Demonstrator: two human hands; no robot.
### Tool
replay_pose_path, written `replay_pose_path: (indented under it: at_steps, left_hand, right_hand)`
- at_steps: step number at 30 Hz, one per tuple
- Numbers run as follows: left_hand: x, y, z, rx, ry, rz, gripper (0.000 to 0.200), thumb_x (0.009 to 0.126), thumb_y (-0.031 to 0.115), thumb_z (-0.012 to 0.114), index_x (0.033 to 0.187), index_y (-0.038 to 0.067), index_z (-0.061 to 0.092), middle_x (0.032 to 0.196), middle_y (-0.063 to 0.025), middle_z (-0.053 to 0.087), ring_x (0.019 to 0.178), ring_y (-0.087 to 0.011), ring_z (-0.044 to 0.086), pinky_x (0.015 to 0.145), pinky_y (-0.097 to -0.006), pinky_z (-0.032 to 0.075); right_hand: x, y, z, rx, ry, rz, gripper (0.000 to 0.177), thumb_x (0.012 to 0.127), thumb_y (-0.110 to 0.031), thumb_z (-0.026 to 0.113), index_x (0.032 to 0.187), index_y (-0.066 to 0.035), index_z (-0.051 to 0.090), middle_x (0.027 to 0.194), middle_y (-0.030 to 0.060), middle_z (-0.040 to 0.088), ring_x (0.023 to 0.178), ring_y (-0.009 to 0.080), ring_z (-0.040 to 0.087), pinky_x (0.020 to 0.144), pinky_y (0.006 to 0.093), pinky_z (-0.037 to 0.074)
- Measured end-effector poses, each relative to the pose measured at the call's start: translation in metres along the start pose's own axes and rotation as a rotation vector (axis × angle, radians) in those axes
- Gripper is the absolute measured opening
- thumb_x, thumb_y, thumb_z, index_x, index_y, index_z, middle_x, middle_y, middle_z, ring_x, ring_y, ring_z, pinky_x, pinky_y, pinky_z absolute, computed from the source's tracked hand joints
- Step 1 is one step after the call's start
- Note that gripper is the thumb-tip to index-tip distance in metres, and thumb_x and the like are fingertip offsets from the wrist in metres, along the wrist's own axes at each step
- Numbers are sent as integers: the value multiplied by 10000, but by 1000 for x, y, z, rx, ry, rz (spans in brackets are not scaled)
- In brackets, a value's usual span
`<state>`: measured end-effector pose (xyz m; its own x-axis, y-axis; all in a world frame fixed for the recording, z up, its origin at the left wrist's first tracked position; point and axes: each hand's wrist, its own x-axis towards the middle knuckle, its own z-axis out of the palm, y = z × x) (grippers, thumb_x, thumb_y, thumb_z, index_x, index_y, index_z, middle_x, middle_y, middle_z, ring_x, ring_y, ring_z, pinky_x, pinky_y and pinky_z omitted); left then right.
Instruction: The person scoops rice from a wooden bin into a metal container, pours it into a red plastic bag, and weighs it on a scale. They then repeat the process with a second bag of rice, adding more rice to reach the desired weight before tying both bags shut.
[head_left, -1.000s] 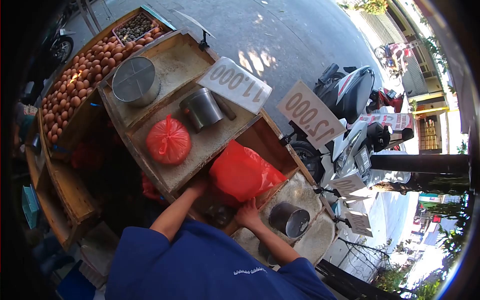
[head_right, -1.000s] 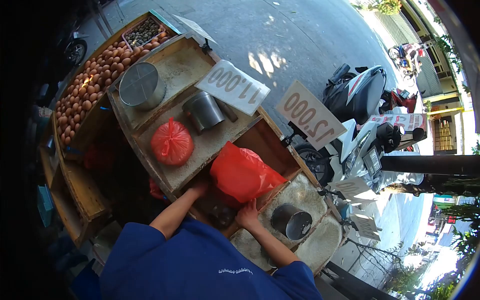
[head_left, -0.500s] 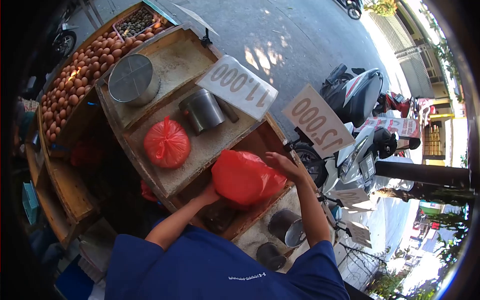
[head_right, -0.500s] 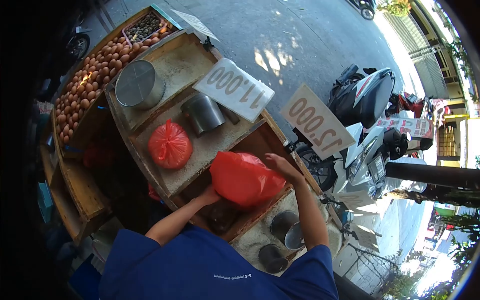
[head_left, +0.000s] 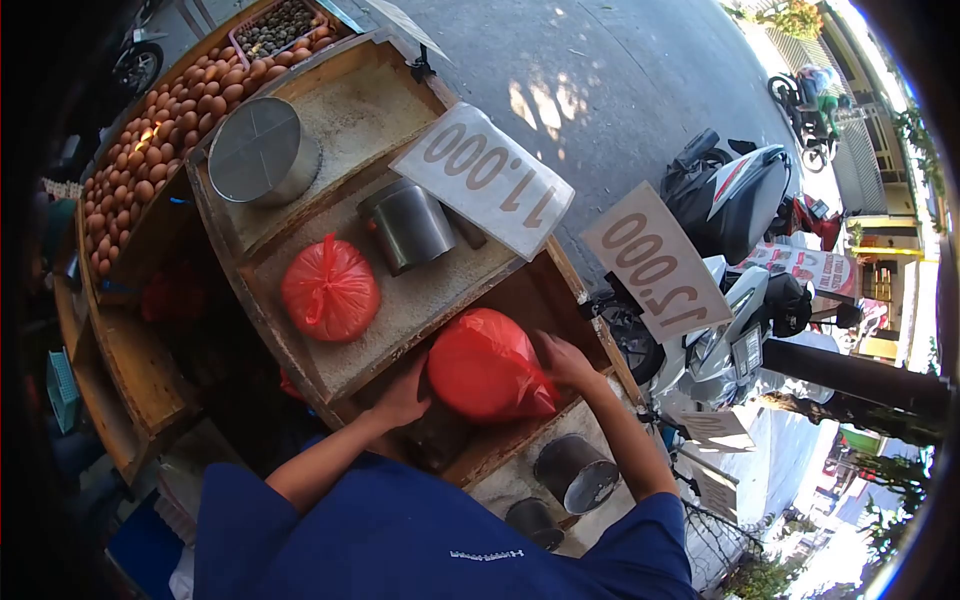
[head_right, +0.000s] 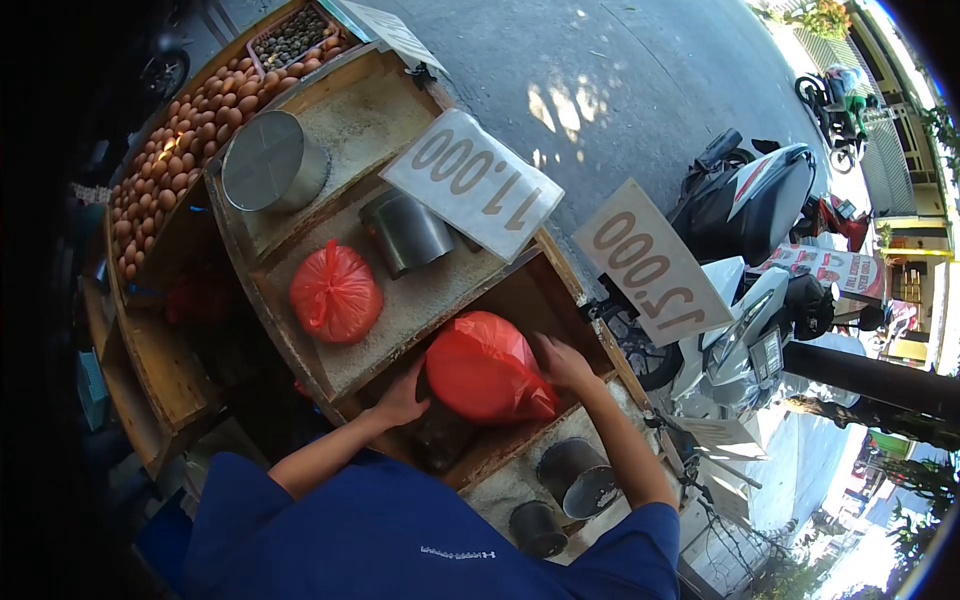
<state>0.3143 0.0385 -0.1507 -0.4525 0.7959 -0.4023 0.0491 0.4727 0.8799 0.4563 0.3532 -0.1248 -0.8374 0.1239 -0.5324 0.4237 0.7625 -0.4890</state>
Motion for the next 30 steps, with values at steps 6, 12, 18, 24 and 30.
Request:
replay_pose_path:
  at_steps: [6,12,18,24,30]
  left_hand:
    - [46,-31,14,103,62,403,858,708,170,716,1410,27,244,1410,-199,331,1340,-341,280,1105,-416,239]
    - [47,-1,-1,70,40,464,846,670,289,786,1348,44,343,1344,-161,400,1275,-309,369,1066,-415,298]
    - [49,25,-14,-186,-79,385,851,661,251,813,1343,51,345,1321,-155,411,1251,-276,395,1053,-394,318]
    - [15,60,-31,-295,-206,308,942,667,283,816,1380,33,254,1378,-160,351,1294,-291,349,1071,-404,284]
    - [-11,96,-52,-148,-92,656,1097,546,401,868,1377,8,268,1371,-186,352,1294,-323,345,1067,-428,285]
  right_hand:
    - [32,24,37,41,-35,-438,855,728,-372,683,1402,-33,281,1459,224,237,1354,363,235,1105,430,222]
    - [52,42,42,-78,-22,-612,1011,741,-519,656,1437,7,146,1498,230,113,1401,341,109,1148,404,103]
    - [38,19,21,128,-43,-599,1052,687,-519,700,1425,12,172,1485,239,150,1390,362,141,1142,415,117]
    - [-16,-28,-18,229,-59,-539,1056,619,-503,758,1401,-12,247,1445,228,258,1352,379,234,1113,467,184]
    - [-101,-101,-54,502,169,-406,911,684,-437,754,1362,1,331,1334,213,436,1219,398,439,1013,457,359]
